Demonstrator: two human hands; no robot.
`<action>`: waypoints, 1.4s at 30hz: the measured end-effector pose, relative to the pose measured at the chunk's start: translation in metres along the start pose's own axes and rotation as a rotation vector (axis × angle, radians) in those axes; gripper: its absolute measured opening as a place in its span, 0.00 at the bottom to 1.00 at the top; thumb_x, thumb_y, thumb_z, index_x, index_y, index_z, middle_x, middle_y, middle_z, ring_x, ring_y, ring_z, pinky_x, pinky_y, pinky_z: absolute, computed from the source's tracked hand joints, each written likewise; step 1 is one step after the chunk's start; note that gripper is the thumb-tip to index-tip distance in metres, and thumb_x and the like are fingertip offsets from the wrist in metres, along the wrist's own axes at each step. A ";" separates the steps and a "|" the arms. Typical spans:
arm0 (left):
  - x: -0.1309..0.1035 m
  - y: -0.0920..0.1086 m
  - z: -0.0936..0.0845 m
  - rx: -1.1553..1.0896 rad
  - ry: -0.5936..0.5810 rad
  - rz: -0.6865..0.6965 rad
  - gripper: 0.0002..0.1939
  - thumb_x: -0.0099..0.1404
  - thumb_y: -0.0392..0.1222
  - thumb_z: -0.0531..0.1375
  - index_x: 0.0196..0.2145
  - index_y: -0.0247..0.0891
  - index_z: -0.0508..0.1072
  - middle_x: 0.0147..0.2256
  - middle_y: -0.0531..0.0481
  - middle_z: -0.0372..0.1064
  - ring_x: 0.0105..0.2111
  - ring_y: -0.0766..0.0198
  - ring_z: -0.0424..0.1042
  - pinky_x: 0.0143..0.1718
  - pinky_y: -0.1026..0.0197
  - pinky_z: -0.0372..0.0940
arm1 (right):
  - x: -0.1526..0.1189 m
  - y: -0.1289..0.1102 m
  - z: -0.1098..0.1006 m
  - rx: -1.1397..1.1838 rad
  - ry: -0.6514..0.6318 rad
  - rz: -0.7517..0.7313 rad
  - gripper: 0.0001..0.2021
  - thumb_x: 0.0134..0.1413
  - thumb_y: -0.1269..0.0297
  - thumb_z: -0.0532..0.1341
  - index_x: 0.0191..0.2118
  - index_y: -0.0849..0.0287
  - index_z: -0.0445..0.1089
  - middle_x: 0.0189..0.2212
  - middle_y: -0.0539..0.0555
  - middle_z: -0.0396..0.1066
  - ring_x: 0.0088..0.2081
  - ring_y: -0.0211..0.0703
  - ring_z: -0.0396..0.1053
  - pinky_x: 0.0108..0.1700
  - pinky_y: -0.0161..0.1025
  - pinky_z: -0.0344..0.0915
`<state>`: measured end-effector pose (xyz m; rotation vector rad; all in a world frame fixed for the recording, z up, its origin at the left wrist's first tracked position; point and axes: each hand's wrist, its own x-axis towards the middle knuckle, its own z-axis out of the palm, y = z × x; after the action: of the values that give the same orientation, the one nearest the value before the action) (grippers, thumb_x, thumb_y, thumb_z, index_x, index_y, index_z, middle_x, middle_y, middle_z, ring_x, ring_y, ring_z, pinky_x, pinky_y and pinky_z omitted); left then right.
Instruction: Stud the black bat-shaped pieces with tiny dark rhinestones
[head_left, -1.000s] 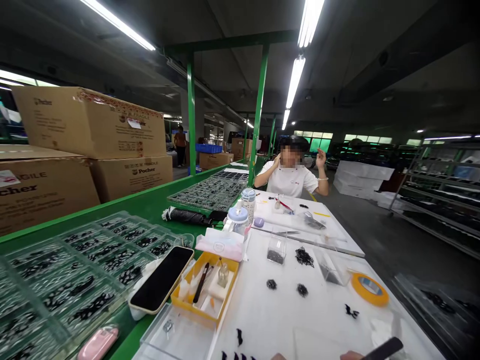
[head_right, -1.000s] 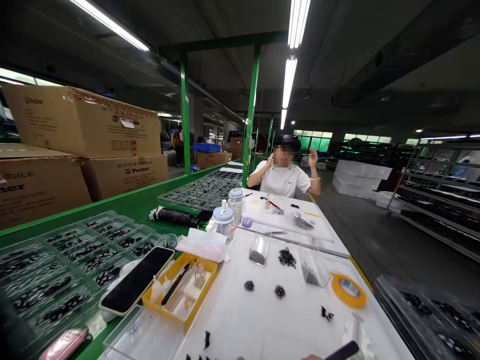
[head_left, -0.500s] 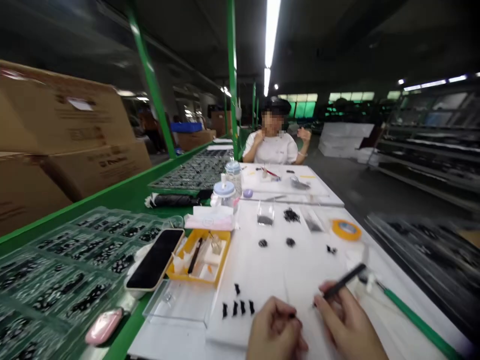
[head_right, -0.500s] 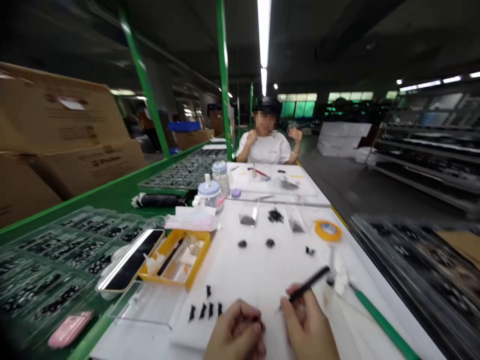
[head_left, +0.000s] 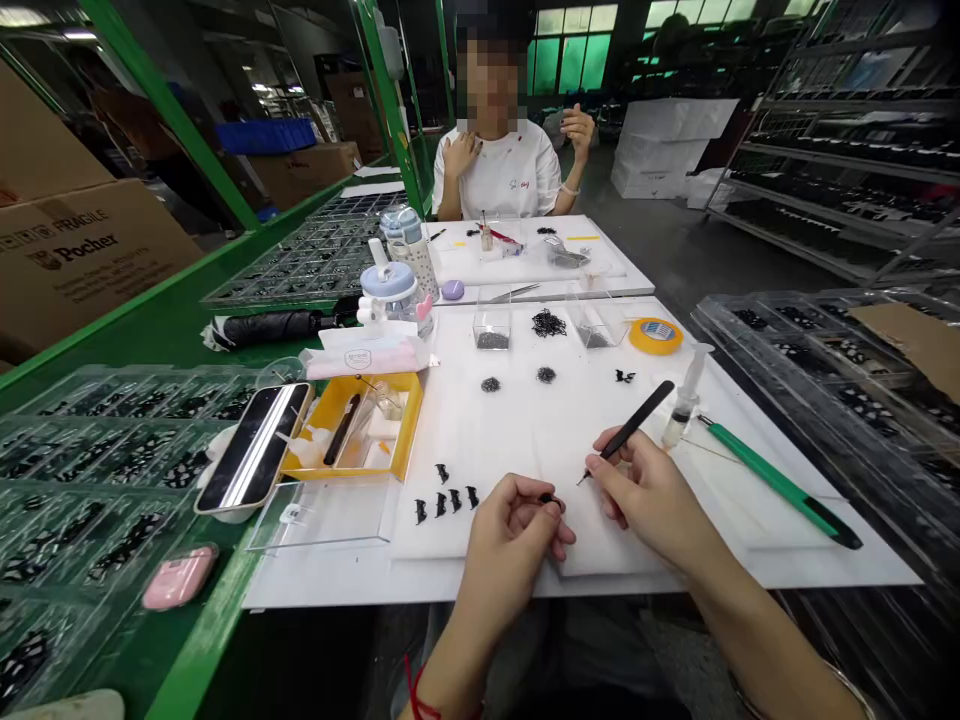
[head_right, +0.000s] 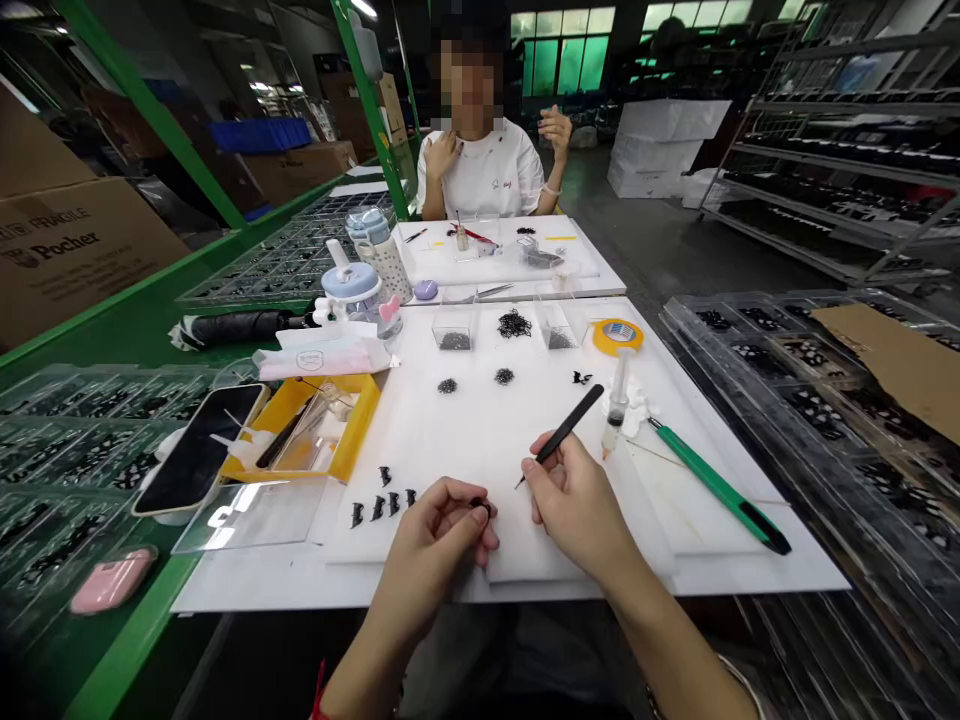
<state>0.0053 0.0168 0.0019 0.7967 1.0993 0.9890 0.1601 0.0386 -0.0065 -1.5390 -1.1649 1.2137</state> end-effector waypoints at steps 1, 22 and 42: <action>0.000 0.001 0.000 0.000 0.001 -0.003 0.08 0.57 0.39 0.63 0.33 0.34 0.67 0.21 0.52 0.71 0.19 0.69 0.65 0.24 0.66 0.59 | 0.000 0.000 -0.001 0.003 -0.005 0.003 0.14 0.54 0.54 0.59 0.39 0.58 0.58 0.16 0.43 0.58 0.17 0.33 0.58 0.19 0.30 0.54; -0.002 0.002 0.002 0.000 -0.024 -0.002 0.07 0.58 0.36 0.62 0.33 0.34 0.67 0.21 0.52 0.72 0.18 0.70 0.66 0.24 0.67 0.60 | 0.000 0.000 -0.008 0.044 -0.085 0.012 0.13 0.56 0.55 0.59 0.40 0.57 0.57 0.16 0.43 0.59 0.17 0.32 0.58 0.20 0.29 0.55; -0.002 0.002 0.003 -0.016 -0.004 0.003 0.06 0.58 0.36 0.62 0.33 0.34 0.68 0.21 0.52 0.72 0.19 0.70 0.66 0.24 0.67 0.61 | 0.001 0.000 -0.007 0.037 -0.085 0.002 0.12 0.56 0.55 0.58 0.40 0.57 0.58 0.17 0.43 0.59 0.17 0.31 0.57 0.19 0.28 0.54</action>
<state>0.0069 0.0160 0.0053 0.7870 1.0859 0.9974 0.1674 0.0388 -0.0057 -1.4734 -1.1894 1.3057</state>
